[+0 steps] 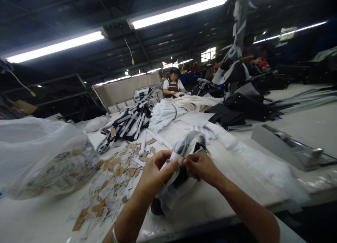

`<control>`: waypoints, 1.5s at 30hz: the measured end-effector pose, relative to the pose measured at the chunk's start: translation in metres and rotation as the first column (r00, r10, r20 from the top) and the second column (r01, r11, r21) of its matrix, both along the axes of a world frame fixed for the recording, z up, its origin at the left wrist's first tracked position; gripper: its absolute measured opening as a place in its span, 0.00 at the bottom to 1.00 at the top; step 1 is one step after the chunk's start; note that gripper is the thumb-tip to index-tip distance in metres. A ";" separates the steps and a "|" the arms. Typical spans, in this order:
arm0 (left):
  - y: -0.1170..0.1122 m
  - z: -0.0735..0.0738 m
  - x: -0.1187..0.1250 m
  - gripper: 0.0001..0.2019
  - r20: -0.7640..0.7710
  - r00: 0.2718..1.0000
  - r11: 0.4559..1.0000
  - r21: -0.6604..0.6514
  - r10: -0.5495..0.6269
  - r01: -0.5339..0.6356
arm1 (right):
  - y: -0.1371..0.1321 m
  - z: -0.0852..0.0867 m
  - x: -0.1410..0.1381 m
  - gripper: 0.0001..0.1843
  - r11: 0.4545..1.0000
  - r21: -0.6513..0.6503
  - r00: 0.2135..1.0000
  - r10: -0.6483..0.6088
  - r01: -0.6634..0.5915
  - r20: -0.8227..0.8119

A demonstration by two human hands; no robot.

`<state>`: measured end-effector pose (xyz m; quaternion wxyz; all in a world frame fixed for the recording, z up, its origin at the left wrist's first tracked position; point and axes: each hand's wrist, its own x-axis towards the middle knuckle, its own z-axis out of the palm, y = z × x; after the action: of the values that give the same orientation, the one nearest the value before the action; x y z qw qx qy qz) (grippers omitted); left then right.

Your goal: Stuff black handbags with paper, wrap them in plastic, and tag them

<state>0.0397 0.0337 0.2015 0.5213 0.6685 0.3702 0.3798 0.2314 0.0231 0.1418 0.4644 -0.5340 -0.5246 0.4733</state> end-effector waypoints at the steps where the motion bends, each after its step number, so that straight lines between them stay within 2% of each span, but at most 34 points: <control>1: 0.000 0.001 0.000 0.18 0.036 0.999 0.999 -0.049 0.001 0.001 | 0.000 -0.002 0.001 0.30 0.999 0.007 0.999 -0.034 0.034 0.016; 4: -0.002 0.004 -0.001 0.20 0.080 0.995 0.993 -0.112 0.052 -0.043 | -0.013 -0.001 0.003 0.28 0.986 0.091 0.990 -0.140 0.142 -0.028; 7: -0.003 0.005 -0.001 0.20 0.067 0.993 0.992 -0.092 0.097 -0.091 | -0.036 0.009 -0.002 0.20 0.959 0.203 0.967 -0.156 0.197 -0.202; 8: -0.003 0.004 -0.002 0.20 0.060 0.993 0.992 -0.082 0.101 -0.096 | -0.043 0.013 -0.005 0.20 0.955 0.221 0.956 -0.141 0.200 -0.256; 10: -0.004 0.003 -0.001 0.19 0.023 0.996 0.995 -0.042 0.091 -0.090 | -0.053 0.021 -0.013 0.31 0.956 0.238 0.934 -0.084 0.174 -0.347; 12: -0.006 0.001 0.000 0.17 -0.038 0.997 0.997 0.030 0.071 -0.069 | -0.057 0.028 -0.020 0.39 0.962 0.238 0.911 -0.022 0.131 -0.412; 13: -0.007 0.000 0.001 0.16 -0.072 0.995 0.995 0.081 0.069 -0.063 | -0.057 0.031 -0.024 0.40 0.964 0.239 0.900 -0.001 0.117 -0.435; 15: -0.011 -0.003 0.004 0.14 -0.113 0.987 0.972 0.216 0.115 -0.089 | -0.055 0.035 -0.030 0.36 0.962 0.247 0.884 0.011 0.119 -0.468; 19: -0.021 -0.007 0.013 0.13 -0.083 0.967 0.865 0.471 0.241 -0.175 | -0.048 0.035 -0.039 0.25 0.938 0.252 0.862 -0.084 0.237 -0.500; 22: -0.027 -0.009 0.019 0.21 0.012 0.969 0.860 0.458 0.246 -0.224 | -0.045 0.033 -0.042 0.26 0.935 0.216 0.842 -0.132 0.281 -0.524; 24: -0.030 -0.009 0.021 0.30 0.098 0.969 0.886 0.393 0.225 -0.245 | -0.043 0.034 -0.044 0.31 0.936 0.187 0.827 -0.155 0.298 -0.541; 26: -0.032 -0.009 0.021 0.35 0.148 0.972 0.904 0.363 0.181 -0.224 | -0.043 0.037 -0.045 0.35 0.932 0.164 0.821 -0.190 0.323 -0.539; 32: -0.037 -0.006 0.005 0.37 0.210 0.977 0.928 0.355 0.034 -0.109 | -0.049 0.047 -0.054 0.39 0.938 0.125 0.844 -0.225 0.322 -0.487; 36: -0.038 -0.006 -0.005 0.37 0.256 0.967 0.936 0.345 -0.017 -0.075 | -0.056 0.047 -0.059 0.43 0.908 0.144 0.860 -0.308 0.393 -0.406; 38: -0.038 -0.007 -0.010 0.38 0.278 0.958 0.942 0.333 -0.066 -0.032 | -0.058 0.046 -0.060 0.42 0.902 0.155 0.878 -0.331 0.402 -0.346; 42: -0.040 -0.014 -0.022 0.42 0.290 0.922 0.935 0.316 -0.257 0.162 | -0.055 0.042 -0.057 0.36 0.872 0.161 0.862 -0.400 0.463 -0.311; 44: -0.042 -0.021 -0.030 0.42 0.261 0.934 0.930 0.337 -0.242 0.147 | -0.050 0.041 -0.054 0.34 0.866 0.139 0.852 -0.422 0.480 -0.310; 45: -0.041 -0.026 -0.035 0.39 0.250 0.952 0.936 0.340 -0.177 0.085 | -0.048 0.040 -0.053 0.33 0.864 0.137 0.852 -0.431 0.485 -0.298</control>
<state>0.0048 -0.0069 0.1754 0.4746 0.7091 0.1802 0.4892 0.1788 -0.0248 0.1817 0.6813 -0.5266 -0.3629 0.3561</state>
